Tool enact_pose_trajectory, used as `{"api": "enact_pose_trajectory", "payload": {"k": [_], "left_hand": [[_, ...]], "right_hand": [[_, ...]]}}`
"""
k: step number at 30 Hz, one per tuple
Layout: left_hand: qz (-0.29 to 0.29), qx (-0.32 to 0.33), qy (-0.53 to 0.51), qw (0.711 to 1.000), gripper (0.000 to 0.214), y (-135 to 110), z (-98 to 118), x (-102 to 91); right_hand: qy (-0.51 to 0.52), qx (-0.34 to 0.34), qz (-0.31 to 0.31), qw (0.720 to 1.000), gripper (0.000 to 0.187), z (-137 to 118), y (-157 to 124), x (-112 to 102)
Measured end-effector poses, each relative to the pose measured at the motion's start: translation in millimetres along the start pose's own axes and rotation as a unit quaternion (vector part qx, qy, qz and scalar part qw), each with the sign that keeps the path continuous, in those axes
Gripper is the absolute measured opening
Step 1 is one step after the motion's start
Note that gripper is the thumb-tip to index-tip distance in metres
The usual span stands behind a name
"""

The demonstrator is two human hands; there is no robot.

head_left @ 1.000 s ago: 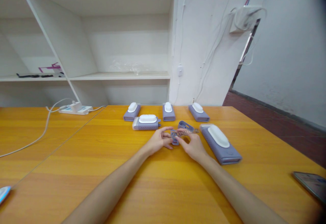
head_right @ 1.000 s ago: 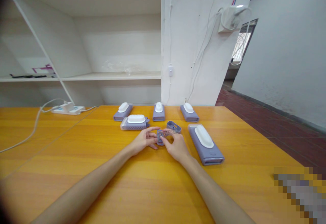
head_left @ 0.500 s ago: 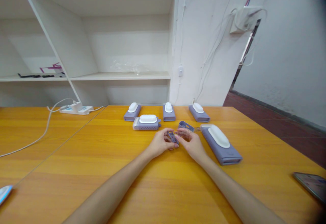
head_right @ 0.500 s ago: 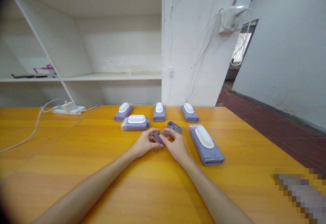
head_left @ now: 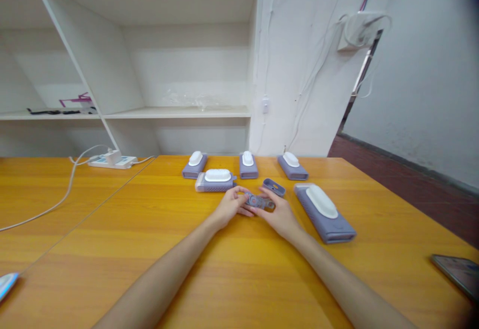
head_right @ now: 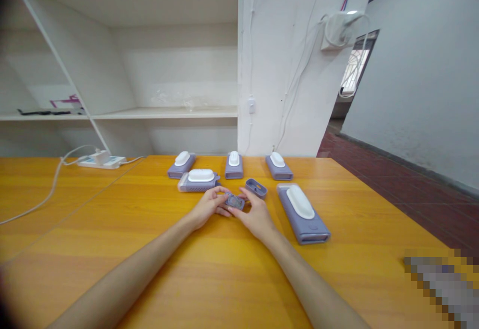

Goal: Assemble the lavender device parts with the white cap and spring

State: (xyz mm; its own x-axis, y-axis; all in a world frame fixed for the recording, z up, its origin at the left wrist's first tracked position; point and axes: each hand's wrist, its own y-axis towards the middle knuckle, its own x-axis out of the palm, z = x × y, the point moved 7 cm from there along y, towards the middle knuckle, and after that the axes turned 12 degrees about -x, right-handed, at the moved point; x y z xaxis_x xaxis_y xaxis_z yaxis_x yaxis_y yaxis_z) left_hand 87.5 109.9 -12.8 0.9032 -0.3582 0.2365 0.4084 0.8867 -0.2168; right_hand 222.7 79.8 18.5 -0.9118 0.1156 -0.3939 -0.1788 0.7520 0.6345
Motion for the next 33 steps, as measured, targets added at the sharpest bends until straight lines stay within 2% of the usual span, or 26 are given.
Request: {"api": "enact_pose_trajectory", "payload": {"k": [2,4,8,14,20,24,33], "left_hand": [[-0.002,-0.014,-0.023,1.0,0.033,1.1,-1.6,-1.4],[0.003,-0.027,-0.037,0.999,0.032,1.4,-2.4,-2.5],[0.016,-0.034,-0.04,0.998,0.033,1.2,-2.2,-3.6],[0.007,-0.034,-0.054,0.998,0.027,1.4,-2.4,-2.7],[0.007,-0.02,-0.014,1.0,0.029,-0.7,-3.2,3.2],[0.008,-0.007,0.01,1.0,0.035,-1.6,-2.0,5.4],[0.011,-0.022,0.028,0.999,0.037,-2.2,-1.8,8.0]], "right_hand": [[0.015,-0.001,-0.031,0.999,0.035,1.1,0.3,5.7],[0.035,0.013,-0.047,0.998,0.03,4.0,-0.1,8.5],[0.066,0.06,-0.034,0.995,0.038,12.1,-1.1,7.2],[0.115,0.085,-0.026,0.989,0.039,22.3,-1.1,9.0],[0.2,0.118,0.002,0.973,0.042,27.2,-0.2,7.8],[0.188,0.118,0.022,0.975,0.043,22.4,-0.7,4.8],[0.175,0.12,0.007,0.977,0.038,23.6,-1.2,5.9]]}}
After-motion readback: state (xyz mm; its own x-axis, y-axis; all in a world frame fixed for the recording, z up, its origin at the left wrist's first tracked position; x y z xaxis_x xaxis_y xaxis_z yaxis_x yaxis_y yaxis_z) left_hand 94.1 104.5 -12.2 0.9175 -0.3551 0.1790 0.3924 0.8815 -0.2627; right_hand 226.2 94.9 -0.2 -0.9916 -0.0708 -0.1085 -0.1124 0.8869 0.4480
